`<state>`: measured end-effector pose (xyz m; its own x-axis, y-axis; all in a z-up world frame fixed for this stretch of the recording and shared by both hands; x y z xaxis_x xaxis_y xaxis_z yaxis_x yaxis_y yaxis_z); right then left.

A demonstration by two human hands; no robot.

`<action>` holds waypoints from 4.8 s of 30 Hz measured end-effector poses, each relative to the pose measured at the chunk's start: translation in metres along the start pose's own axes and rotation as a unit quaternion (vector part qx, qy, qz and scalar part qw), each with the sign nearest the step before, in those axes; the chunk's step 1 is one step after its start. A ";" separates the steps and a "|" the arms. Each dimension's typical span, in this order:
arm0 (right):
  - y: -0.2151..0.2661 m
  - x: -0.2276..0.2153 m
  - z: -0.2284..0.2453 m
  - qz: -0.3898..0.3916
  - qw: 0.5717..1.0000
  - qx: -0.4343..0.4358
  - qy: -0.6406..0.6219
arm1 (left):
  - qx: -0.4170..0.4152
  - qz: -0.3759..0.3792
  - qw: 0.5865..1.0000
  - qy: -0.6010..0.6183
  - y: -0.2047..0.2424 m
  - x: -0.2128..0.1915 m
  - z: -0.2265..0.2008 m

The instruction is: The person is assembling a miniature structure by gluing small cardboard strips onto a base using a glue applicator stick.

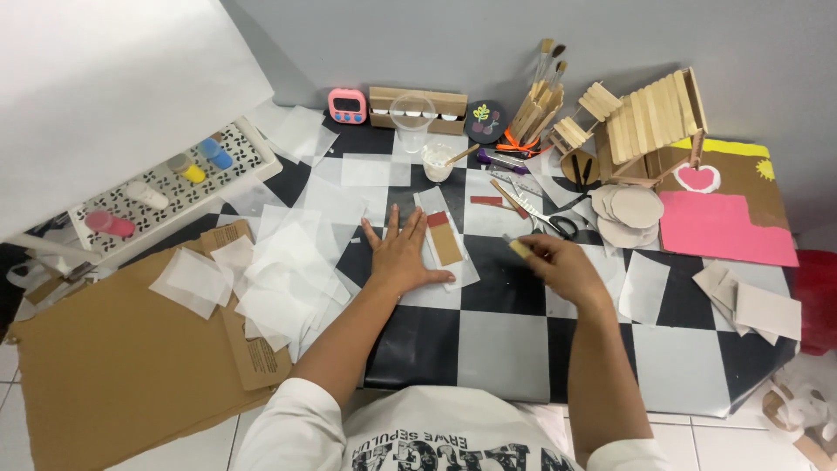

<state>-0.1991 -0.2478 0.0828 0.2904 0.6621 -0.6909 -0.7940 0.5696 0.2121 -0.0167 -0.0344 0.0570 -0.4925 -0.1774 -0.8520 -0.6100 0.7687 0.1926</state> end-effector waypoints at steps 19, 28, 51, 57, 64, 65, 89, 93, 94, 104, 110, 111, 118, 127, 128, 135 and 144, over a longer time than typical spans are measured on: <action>-0.022 0.064 0.036 0.070 0.993 -0.024 0.096 | 0.002 0.020 1.000 0.002 0.005 -0.012 -0.006; 0.001 0.107 0.028 -0.110 0.904 -0.180 0.373 | 0.014 0.005 1.000 0.000 0.005 -0.010 -0.005; 0.004 0.103 0.034 -0.141 0.888 -0.242 0.365 | 0.044 0.106 0.980 -0.165 -0.012 -0.008 -0.024; -0.059 0.089 -0.030 -0.153 0.880 -0.178 0.413 | 0.062 0.102 0.982 -0.149 -0.011 -0.008 -0.019; -0.065 0.102 0.014 -0.139 0.857 -0.266 0.419 | 0.079 0.093 0.983 -0.137 -0.008 -0.009 -0.008; -0.067 0.105 0.017 -0.099 0.869 -0.249 0.416 | 0.081 0.094 0.983 -0.134 -0.007 -0.010 -0.008; -0.107 0.110 0.034 0.012 0.872 -0.267 0.410 | 0.105 0.069 0.987 -0.096 -0.013 -0.003 0.003; -0.124 0.117 0.025 0.004 0.871 -0.268 0.411 | 0.108 -0.023 0.994 0.026 -0.029 0.026 0.031; -0.125 0.118 0.026 0.003 0.871 -0.269 0.411 | 0.108 -0.024 0.994 0.026 -0.025 0.022 0.023; -0.097 0.152 0.023 -0.116 0.878 -0.281 0.369 | 0.025 0.039 0.998 0.038 -0.017 0.013 -0.005; -0.081 0.135 0.049 -0.109 0.878 -0.321 0.338 | 0.114 0.074 0.985 0.105 -0.023 0.009 0.035; -0.081 0.133 0.053 -0.088 0.878 -0.323 0.341 | 0.126 0.071 0.982 0.118 -0.018 -0.001 0.031; -0.088 0.142 0.039 -0.062 0.884 -0.292 0.359 | 0.082 -0.014 0.991 0.105 -0.010 0.001 0.043; -0.078 0.147 0.039 -0.105 0.880 -0.288 0.363 | 0.080 -0.110 0.988 0.075 -0.013 0.016 0.077; -0.079 0.147 0.042 -0.069 0.894 -0.272 0.350 | 0.085 -0.115 0.988 0.060 -0.014 0.017 0.077; -0.091 0.152 0.051 0.001 0.920 -0.263 0.291 | 0.083 -0.106 0.989 0.058 -0.020 0.024 0.089; -0.100 0.159 0.037 -0.001 0.921 -0.265 0.287 | 0.062 -0.059 0.986 0.142 -0.015 0.008 0.101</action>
<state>-0.0540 -0.1813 -0.0226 0.0830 0.2093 -0.9743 -0.9870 0.1520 -0.0515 0.0516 0.0146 -0.0019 -0.5872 -0.4211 -0.6913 -0.6010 0.7989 0.0239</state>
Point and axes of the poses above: each hand's wrist, its own y-axis away from the middle knuckle, its own x-axis out of the palm, z = x × y, the point moved 3 cm from there along -y, towards the middle knuckle, and after that the axes turned 7 degrees about y, right-handed, at the moved point
